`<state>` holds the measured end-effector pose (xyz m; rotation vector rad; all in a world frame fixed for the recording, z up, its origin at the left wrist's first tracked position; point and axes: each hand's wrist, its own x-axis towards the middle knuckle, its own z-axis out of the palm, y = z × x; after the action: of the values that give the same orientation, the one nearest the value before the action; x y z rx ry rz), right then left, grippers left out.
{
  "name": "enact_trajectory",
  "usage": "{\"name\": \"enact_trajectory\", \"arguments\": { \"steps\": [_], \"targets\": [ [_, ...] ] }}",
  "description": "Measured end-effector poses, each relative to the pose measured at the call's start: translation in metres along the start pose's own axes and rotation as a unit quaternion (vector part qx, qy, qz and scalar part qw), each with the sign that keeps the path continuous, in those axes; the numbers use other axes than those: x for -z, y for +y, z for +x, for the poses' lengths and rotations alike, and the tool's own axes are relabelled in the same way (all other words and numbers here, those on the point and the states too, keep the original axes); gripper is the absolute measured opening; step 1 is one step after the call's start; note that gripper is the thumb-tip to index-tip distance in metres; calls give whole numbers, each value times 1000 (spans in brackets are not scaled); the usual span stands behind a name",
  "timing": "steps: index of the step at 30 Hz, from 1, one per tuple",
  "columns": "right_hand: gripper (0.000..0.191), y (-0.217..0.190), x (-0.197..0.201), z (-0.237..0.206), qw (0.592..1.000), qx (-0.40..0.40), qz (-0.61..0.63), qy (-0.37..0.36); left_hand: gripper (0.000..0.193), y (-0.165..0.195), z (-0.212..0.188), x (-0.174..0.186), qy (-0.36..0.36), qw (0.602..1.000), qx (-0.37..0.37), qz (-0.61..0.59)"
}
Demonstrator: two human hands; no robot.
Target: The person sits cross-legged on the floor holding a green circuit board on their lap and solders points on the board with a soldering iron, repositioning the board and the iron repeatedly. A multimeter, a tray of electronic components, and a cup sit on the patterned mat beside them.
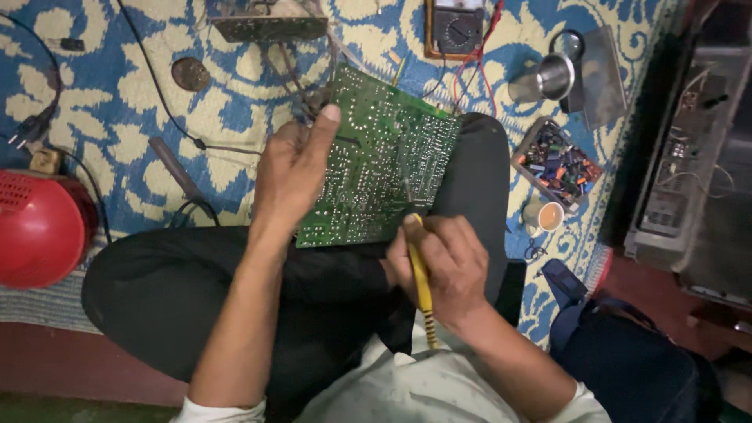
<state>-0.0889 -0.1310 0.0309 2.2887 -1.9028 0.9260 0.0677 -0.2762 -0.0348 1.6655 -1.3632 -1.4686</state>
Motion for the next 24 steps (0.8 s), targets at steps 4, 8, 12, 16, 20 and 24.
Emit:
{"name": "enact_trajectory", "arguments": {
  "steps": [4, 8, 12, 16, 20, 24],
  "targets": [
    [36, -19, -5, 5, 999, -26, -24, -18, 59, -1, -3, 9, -5, 1000, -28, -10],
    [41, -34, -6, 8, 994, -48, -36, -86, 58, -4, -5, 19, -14, 1000, -20, -19],
    [39, -52, -14, 14, 988, -70, -50, -132, 60, -7, -8, 27, -18, 1000, -11, -14],
    [34, -62, -17, 21, 980, -83, -47, -174, 61, -9, -7, 30, -12, 1000, -16, 0],
    [29, -66, -20, 26, 976, -89, -55, -192, 64, -13, -6, 29, -10, 1000, -2, 7],
    [28, -64, -21, 27, 978, -88, -58, -181, 60, -15, -5, 25, -14, 1000, -4, -11]
  ]
}}
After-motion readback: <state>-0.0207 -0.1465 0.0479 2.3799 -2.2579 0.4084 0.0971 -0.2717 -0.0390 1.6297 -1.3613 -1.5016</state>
